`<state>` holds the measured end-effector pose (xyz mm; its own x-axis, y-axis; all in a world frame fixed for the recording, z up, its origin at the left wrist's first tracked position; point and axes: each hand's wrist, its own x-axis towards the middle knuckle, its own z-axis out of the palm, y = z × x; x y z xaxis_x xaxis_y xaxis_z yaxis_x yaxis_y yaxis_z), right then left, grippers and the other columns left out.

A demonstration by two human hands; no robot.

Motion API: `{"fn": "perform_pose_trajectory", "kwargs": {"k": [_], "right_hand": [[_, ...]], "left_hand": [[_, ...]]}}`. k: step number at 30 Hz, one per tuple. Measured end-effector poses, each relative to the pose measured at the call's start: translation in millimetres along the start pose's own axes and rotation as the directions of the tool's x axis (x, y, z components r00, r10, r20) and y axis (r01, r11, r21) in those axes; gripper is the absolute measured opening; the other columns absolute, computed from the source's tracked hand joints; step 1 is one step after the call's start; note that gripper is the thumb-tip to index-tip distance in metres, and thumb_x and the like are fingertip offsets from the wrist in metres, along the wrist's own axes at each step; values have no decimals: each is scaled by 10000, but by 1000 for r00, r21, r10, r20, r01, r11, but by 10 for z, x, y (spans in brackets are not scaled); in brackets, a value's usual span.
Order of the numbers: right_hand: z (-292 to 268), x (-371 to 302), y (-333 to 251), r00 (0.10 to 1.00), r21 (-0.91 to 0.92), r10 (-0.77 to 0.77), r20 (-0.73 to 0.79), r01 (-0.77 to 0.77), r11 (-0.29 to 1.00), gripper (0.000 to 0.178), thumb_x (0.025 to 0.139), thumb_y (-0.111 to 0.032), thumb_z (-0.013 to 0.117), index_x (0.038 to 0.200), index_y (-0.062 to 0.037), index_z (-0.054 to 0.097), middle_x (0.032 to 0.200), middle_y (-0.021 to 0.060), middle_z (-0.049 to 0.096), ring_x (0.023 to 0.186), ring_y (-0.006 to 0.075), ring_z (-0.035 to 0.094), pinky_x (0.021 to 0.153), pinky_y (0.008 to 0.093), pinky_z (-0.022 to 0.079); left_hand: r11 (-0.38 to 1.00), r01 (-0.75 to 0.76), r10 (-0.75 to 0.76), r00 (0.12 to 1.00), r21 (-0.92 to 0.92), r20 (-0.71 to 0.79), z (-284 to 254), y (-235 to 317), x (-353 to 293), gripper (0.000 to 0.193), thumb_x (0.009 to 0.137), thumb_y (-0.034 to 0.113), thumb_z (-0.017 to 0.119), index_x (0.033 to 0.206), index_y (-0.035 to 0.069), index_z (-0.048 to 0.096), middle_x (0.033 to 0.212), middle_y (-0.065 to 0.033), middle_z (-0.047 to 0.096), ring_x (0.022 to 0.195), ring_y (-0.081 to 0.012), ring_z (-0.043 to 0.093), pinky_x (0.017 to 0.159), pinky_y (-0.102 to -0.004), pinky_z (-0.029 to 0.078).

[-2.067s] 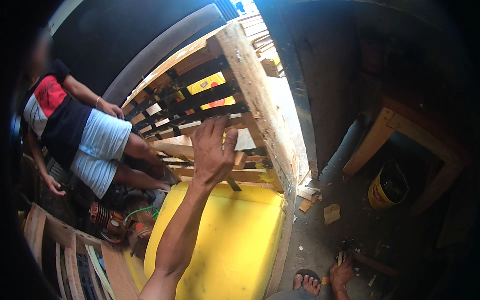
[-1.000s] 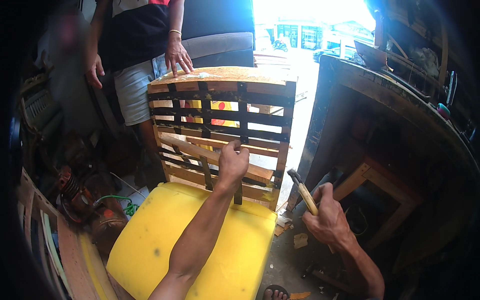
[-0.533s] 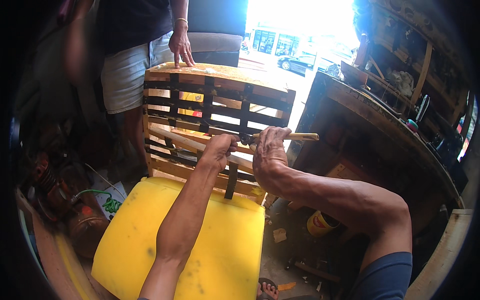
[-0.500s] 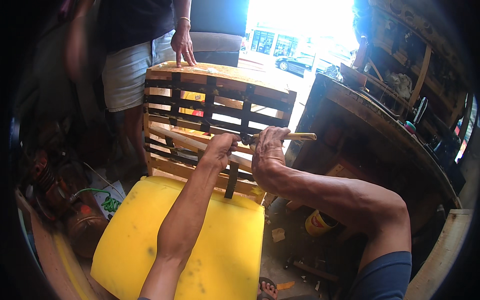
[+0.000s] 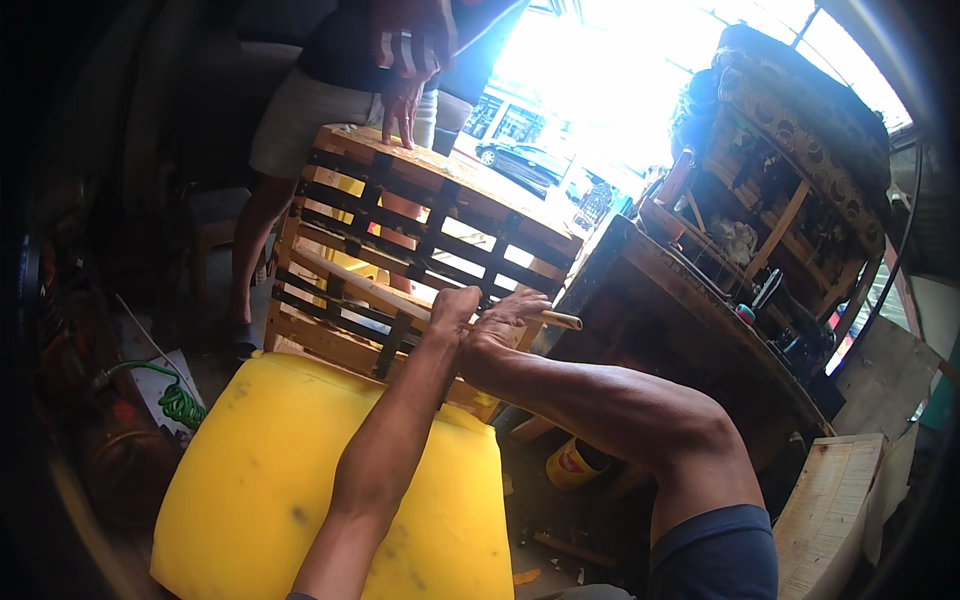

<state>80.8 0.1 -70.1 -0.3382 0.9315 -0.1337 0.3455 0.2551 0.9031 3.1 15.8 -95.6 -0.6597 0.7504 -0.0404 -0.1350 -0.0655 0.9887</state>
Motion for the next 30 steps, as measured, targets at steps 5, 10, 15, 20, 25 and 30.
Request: {"fn": "perform_pose_trajectory", "kwargs": {"k": [5, 10, 15, 20, 25, 30], "right_hand": [[-57, 23, 21, 1000, -8, 12, 12, -12, 1000, 507, 966, -115, 582, 1421, 48, 431, 1268, 262, 583, 1107, 435, 620, 850, 666, 476], [-99, 0, -83, 995, -64, 83, -46, -86, 994, 483, 952, -108, 607, 1386, 34, 450, 1197, 243, 634, 1048, 415, 662, 789, 649, 515], [-8, -132, 163, 861, -78, 128, -492, -190, 979, 437, 928, -110, 648, 1311, -6, 464, 1049, 191, 690, 916, 370, 712, 655, 595, 549], [177, -27, 718, 822, 111, -15, -570, 96, 989, 299, 950, -181, 638, 1206, -32, 598, 1018, 149, 719, 902, 315, 745, 624, 510, 587], [424, 183, 968, 821, 184, -67, -567, 206, 961, 291, 1012, -258, 575, 1137, -44, 727, 1159, 137, 727, 1056, 286, 730, 884, 395, 598], [616, 391, 1128, 748, 216, -105, -655, 319, 923, 261, 964, -187, 583, 1055, 11, 727, 995, 160, 758, 919, 290, 764, 783, 423, 631]], "left_hand": [[995, -28, 27, 1000, 100, 10, 11, -21, 20, 492, 821, 314, 552, 995, -110, 732, 1033, -297, 729, 971, -401, 719, 872, -469, 538], [997, -58, 61, 995, -46, 76, 20, -108, 142, 497, 824, 312, 545, 975, -129, 716, 975, -322, 717, 964, -421, 717, 850, -485, 531], [946, -154, 160, 987, -286, -2, -186, -293, -70, 324, 900, 219, 554, 932, -30, 759, 818, -131, 700, 753, -225, 646, 684, -377, 496], [777, -112, 207, 975, -619, 83, -374, -436, -420, 255, 982, 181, 553, 1025, 70, 779, 878, 22, 691, 810, -70, 610, 699, -228, 480], [812, -265, 354, 932, -519, 78, -436, -535, -509, 280, 1021, 170, 538, 1124, 40, 763, 902, 8, 699, 828, -70, 615, 753, -228, 490], [770, -339, 437, 898, -540, 59, -456, -651, -517, 283, 1027, 174, 534, 1117, 30, 761, 883, 2, 695, 817, -74, 614, 762, -239, 483]]}}
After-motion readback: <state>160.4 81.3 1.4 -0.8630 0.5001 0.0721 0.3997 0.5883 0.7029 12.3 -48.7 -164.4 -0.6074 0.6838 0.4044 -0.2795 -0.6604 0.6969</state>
